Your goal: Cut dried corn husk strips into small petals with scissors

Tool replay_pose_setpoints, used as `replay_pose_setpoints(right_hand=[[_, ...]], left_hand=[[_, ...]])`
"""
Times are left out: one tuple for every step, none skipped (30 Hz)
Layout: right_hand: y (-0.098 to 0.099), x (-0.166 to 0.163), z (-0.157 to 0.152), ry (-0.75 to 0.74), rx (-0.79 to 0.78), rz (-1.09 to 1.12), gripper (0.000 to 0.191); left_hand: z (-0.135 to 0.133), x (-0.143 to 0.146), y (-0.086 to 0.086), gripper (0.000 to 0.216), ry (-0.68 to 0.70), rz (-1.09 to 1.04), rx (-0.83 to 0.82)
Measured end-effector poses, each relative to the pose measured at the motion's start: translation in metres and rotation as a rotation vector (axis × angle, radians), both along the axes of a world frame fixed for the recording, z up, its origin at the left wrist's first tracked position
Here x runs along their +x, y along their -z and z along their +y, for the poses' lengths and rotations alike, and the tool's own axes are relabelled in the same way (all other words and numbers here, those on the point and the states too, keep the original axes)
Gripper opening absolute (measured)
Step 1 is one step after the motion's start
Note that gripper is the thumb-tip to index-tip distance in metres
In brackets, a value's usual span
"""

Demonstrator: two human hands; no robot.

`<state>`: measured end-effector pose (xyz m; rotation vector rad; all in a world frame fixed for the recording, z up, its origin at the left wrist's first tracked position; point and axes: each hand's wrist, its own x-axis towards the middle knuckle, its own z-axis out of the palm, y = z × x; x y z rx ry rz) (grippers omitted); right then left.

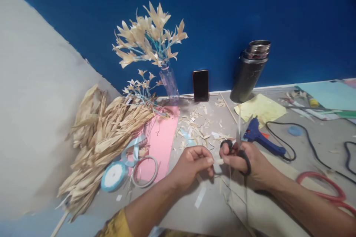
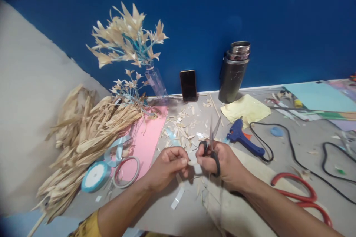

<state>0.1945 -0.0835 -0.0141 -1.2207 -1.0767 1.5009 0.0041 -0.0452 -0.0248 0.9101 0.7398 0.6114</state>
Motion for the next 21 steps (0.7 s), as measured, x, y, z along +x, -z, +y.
replay_pose_setpoints(right_hand=[[0.000, 0.001, 0.001, 0.044, -0.002, 0.054, 0.030], [0.000, 0.002, 0.002, 0.083, -0.008, 0.114, 0.031], [0.001, 0.003, 0.002, 0.112, -0.012, 0.170, 0.032], [0.001, 0.004, 0.003, 0.127, -0.012, 0.212, 0.032], [0.001, 0.004, 0.003, 0.133, -0.008, 0.237, 0.032], [0.001, 0.005, 0.003, 0.132, 0.001, 0.247, 0.032], [0.000, 0.005, 0.003, 0.128, 0.015, 0.248, 0.031], [-0.002, 0.005, 0.003, 0.114, 0.028, 0.248, 0.031], [-0.004, 0.005, 0.002, 0.093, 0.034, 0.250, 0.031], [-0.006, 0.004, 0.002, 0.071, 0.036, 0.258, 0.032], [-0.009, 0.003, 0.001, 0.043, 0.034, 0.271, 0.034], [-0.011, 0.003, 0.001, 0.025, 0.027, 0.287, 0.035], [-0.013, 0.002, 0.000, 0.014, 0.024, 0.306, 0.036], [-0.014, 0.002, 0.000, 0.007, 0.025, 0.327, 0.037], [-0.015, 0.001, 0.000, 0.004, 0.027, 0.349, 0.038], [-0.014, 0.001, 0.000, 0.001, 0.032, 0.378, 0.040], [-0.013, 0.001, 0.000, 0.000, 0.035, 0.416, 0.041], [-0.012, 0.001, 0.000, 0.009, 0.034, 0.458, 0.040], [-0.011, 0.001, 0.000, 0.027, 0.031, 0.499, 0.039], [-0.010, 0.002, 0.001, 0.049, 0.027, 0.534, 0.038], [-0.010, 0.003, 0.002, 0.071, 0.026, 0.556, 0.037]], left_hand=[[0.001, 0.000, -0.001, 0.033, -0.034, -0.030, -0.009], [0.002, 0.001, -0.002, 0.032, -0.064, -0.048, -0.019], [0.002, 0.002, -0.005, 0.032, -0.079, -0.055, -0.028], [0.002, 0.004, -0.008, 0.032, -0.083, -0.055, -0.033], [0.001, 0.006, -0.012, 0.035, -0.078, -0.054, -0.037], [-0.001, 0.009, -0.016, 0.038, -0.068, -0.055, -0.039], [-0.003, 0.012, -0.019, 0.043, -0.057, -0.058, -0.039], [-0.005, 0.017, -0.022, 0.046, -0.051, -0.055, -0.033], [-0.007, 0.021, -0.023, 0.046, -0.054, -0.044, -0.022], [-0.009, 0.026, -0.023, 0.044, -0.065, -0.031, -0.014], [-0.010, 0.031, -0.023, 0.041, -0.083, -0.016, -0.008], [-0.011, 0.035, -0.021, 0.039, -0.101, -0.015, -0.013], [-0.011, 0.038, -0.019, 0.038, -0.113, -0.036, -0.028], [-0.011, 0.041, -0.017, 0.038, -0.108, -0.077, -0.045], [-0.010, 0.043, -0.015, 0.038, -0.093, -0.133, -0.063], [-0.009, 0.045, -0.014, 0.038, -0.071, -0.191, -0.080], [-0.008, 0.046, -0.013, 0.039, -0.045, -0.246, -0.096], [-0.008, 0.047, -0.014, 0.039, -0.029, -0.292, -0.116], [-0.007, 0.049, -0.015, 0.039, -0.020, -0.325, -0.135], [-0.006, 0.050, -0.016, 0.040, -0.023, -0.347, -0.153], [-0.006, 0.052, -0.018, 0.042, -0.033, -0.351, -0.162]])
